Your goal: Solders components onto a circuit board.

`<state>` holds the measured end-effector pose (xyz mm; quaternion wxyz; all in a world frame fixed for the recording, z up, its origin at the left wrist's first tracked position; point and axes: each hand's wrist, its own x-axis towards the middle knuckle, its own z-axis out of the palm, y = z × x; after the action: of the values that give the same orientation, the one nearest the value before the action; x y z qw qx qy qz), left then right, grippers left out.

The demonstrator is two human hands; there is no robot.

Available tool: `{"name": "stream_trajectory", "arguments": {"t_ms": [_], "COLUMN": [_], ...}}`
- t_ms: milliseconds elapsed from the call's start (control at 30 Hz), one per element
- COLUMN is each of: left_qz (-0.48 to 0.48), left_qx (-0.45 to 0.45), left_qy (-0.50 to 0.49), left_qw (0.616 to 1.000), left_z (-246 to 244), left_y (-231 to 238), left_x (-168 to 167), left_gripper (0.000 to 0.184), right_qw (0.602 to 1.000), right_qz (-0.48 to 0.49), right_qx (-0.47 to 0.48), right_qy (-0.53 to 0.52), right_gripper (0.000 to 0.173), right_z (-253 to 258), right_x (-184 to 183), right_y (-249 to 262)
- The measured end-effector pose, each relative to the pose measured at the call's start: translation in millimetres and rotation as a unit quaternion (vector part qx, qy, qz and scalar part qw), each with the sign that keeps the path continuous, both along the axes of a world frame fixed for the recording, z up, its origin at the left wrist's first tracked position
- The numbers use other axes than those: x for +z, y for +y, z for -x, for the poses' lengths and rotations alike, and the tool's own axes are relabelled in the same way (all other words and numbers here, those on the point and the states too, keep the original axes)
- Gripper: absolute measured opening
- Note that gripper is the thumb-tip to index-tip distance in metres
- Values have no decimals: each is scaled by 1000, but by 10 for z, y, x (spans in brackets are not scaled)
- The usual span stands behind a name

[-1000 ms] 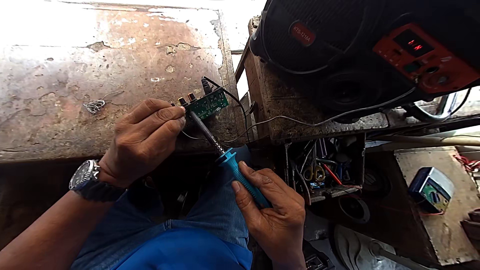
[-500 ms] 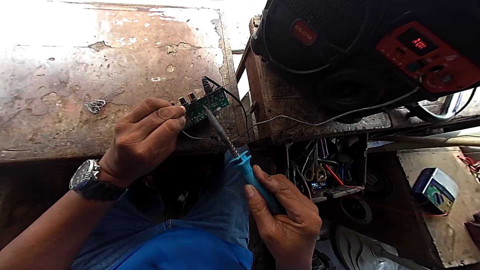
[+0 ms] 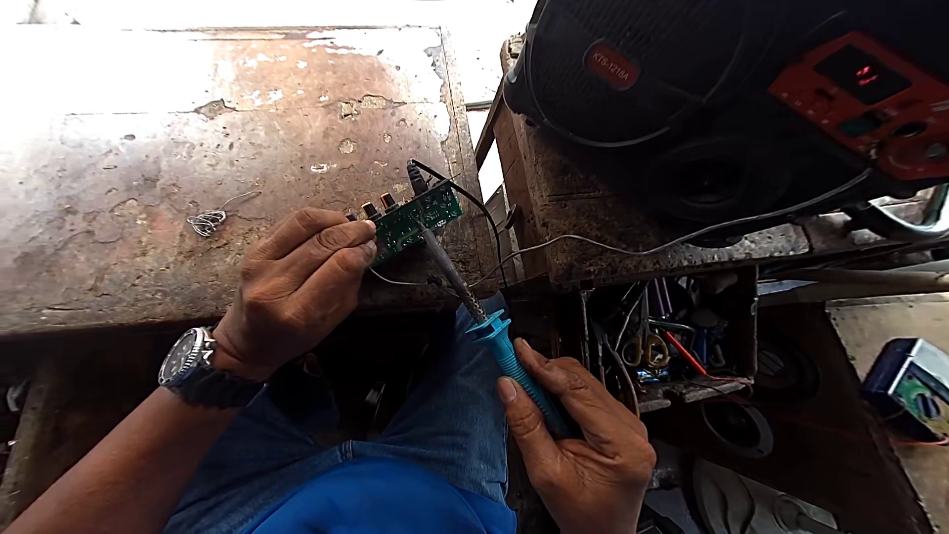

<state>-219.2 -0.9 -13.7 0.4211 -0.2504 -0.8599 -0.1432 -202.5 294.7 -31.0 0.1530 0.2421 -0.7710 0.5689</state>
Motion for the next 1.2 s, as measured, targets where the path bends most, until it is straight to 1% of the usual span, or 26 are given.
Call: {"name": "stream_trajectory", "arguments": {"t_ms": [833, 1033, 1067, 1167, 1200], "left_qz": [2, 4, 1, -4, -5], "left_qx": [6, 3, -1, -4, -2], "left_qy": [-2, -16, -12, -9, -12], "left_qw": [1000, 1000, 1000, 1000, 1000], "left_z": [-10, -16, -2, 15, 12], "left_y": [26, 24, 19, 3, 4], "left_x": [2, 9, 5, 2, 3], "left_gripper": [8, 9, 8, 6, 6], "right_qw": [1000, 999, 999, 996, 994], "right_qz": [15, 26, 31, 57, 68], "right_qx": [4, -18, -25, -52, -61], "right_qy": [0, -23, -28, -52, -57], "right_gripper": [28, 32, 30, 17, 19], "right_z": [-12, 21, 41, 102, 121], "right_x": [-16, -27, -50, -165, -217], "right_y": [70, 85, 76, 9, -28]}}
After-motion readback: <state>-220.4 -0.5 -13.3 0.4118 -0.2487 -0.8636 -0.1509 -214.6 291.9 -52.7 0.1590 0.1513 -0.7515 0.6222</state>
